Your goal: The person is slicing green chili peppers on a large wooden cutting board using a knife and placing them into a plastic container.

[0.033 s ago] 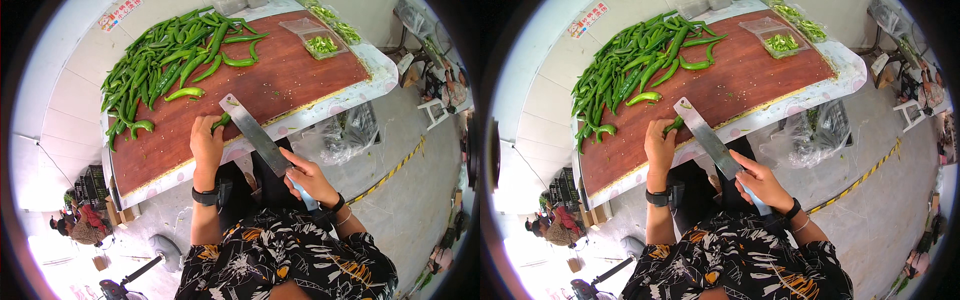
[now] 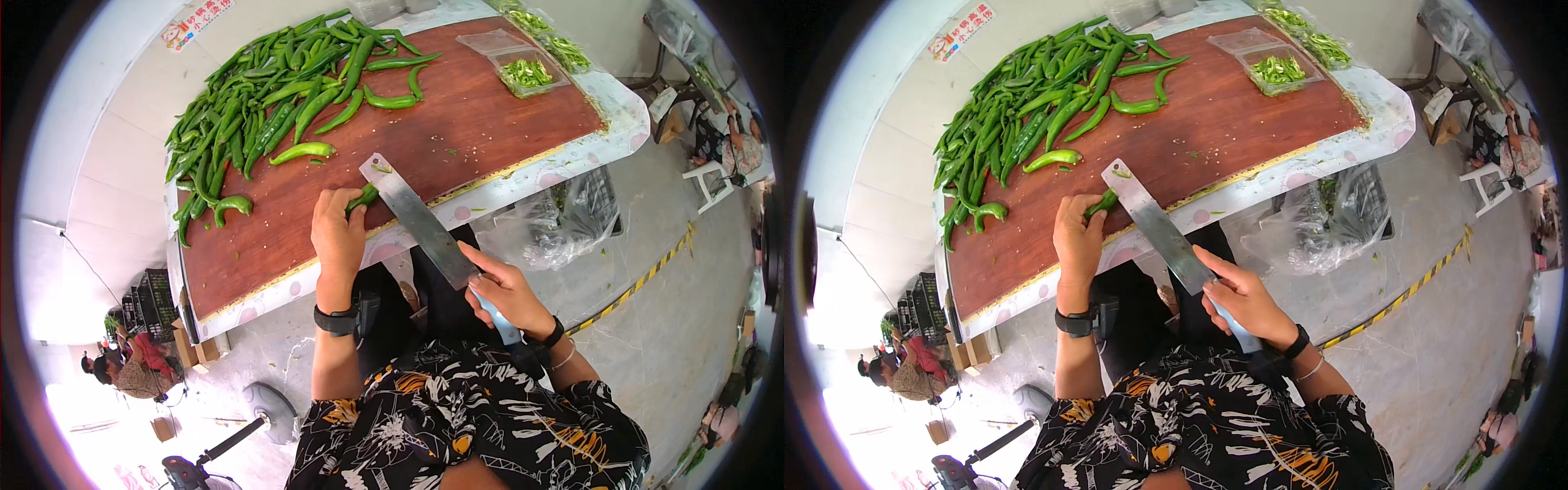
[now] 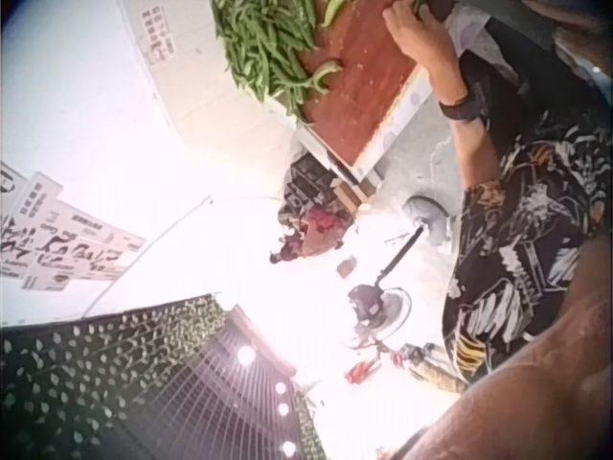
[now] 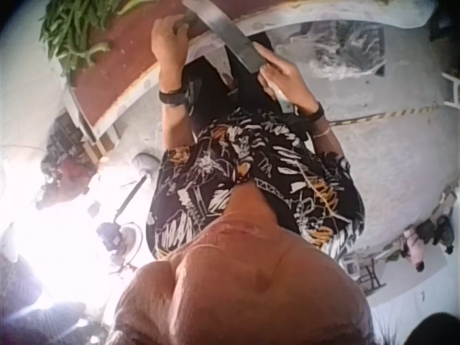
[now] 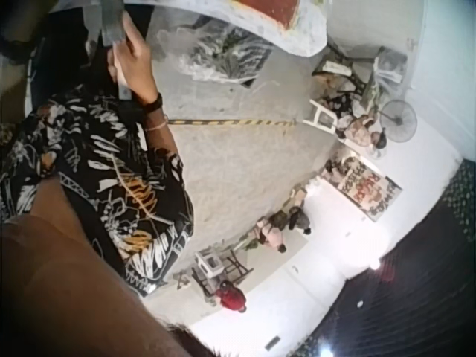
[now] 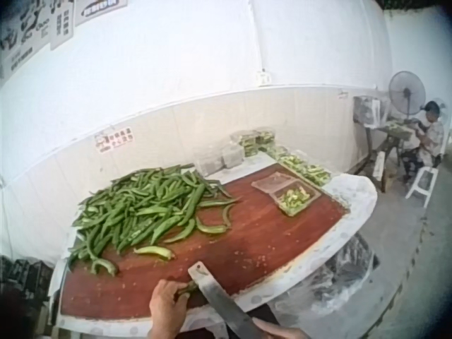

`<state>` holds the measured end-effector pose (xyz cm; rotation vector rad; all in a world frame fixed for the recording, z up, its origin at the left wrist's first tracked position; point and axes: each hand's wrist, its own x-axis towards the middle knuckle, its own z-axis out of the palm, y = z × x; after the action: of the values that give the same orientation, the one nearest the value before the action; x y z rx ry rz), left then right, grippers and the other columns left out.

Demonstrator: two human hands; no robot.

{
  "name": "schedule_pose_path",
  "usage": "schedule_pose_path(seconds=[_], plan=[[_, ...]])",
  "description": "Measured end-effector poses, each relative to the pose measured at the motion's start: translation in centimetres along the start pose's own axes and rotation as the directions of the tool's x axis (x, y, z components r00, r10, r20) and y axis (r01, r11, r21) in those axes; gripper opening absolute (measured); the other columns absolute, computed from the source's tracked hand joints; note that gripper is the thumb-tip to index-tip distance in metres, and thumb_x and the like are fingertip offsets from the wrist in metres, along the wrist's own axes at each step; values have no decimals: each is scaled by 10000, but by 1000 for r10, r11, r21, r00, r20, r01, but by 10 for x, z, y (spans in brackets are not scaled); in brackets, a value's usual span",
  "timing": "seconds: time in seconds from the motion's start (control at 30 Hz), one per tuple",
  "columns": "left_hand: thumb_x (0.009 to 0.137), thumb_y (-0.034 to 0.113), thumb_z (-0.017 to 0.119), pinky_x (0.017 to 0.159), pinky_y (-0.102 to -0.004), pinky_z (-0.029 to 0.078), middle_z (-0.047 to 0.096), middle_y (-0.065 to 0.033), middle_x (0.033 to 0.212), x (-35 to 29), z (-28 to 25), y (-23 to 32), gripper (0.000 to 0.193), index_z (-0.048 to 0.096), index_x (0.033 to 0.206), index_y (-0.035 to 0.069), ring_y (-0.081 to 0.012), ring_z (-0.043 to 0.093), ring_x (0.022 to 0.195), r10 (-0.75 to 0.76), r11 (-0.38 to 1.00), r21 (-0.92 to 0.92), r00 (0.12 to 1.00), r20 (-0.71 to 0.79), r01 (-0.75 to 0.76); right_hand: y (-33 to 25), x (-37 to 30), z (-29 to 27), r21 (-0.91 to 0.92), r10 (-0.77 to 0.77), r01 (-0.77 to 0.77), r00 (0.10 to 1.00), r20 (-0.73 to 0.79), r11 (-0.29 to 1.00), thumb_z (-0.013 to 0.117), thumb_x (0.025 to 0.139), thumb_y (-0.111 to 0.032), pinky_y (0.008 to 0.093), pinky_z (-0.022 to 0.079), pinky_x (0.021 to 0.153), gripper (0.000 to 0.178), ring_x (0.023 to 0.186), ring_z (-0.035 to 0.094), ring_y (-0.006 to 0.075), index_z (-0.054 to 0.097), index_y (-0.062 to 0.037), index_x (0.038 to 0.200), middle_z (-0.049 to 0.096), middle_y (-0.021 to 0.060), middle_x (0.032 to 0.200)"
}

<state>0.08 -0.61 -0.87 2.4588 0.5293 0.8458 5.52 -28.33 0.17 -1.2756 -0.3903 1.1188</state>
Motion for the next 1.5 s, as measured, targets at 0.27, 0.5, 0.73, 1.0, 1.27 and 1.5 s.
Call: schedule_pose_path(seconds=[0.27,0.5,0.73,1.0,1.27,1.5], plan=[[753,-3,681,741,-398,469,563,-109,865,0,-2,3,213,652,945,85,-320,580,849,-45,999,-23,999,30,46,-3,-5,2,36,22,-22,1000,-3,999,472,1009,-117,232,434,462,541,531,489,83,302,-155,1521,528,23,708],[760,5,677,734,-394,470,566,-108,865,0,-4,6,201,653,946,78,-318,581,842,-96,995,-32,994,50,97,-3,5,2,26,6,-6,1000,23,1000,472,1007,-115,234,436,453,541,520,490,86,303,-151,1520,541,31,725],[755,0,680,754,-385,475,577,-115,880,-1,-3,2,217,658,959,69,-317,584,857,-101,993,-52,994,46,103,-3,3,6,67,63,-64,998,17,996,487,1009,-146,232,438,459,549,533,502,86,295,-157,1523,546,34,742],[730,-17,699,814,-361,483,627,-120,974,-10,-35,1,285,695,1009,45,-299,602,935,-79,997,2,996,-51,79,-2,4,4,94,46,-49,999,26,994,490,1012,-162,232,438,472,553,541,508,92,284,-144,1525,543,39,747],[753,19,704,818,-363,491,659,-118,962,-22,-28,-10,205,710,957,42,-302,624,919,-133,988,-80,989,-57,128,6,5,2,72,33,-36,999,39,997,484,1015,-147,236,433,462,561,532,508,96,265,-153,1532,546,43,738],[762,26,695,820,-363,487,653,-117,958,-20,-34,-7,194,709,955,45,-307,616,932,-142,989,-59,989,-40,139,6,5,2,50,16,-18,999,42,999,500,1017,-169,239,433,463,575,538,515,97,252,-157,1536,562,47,741]])
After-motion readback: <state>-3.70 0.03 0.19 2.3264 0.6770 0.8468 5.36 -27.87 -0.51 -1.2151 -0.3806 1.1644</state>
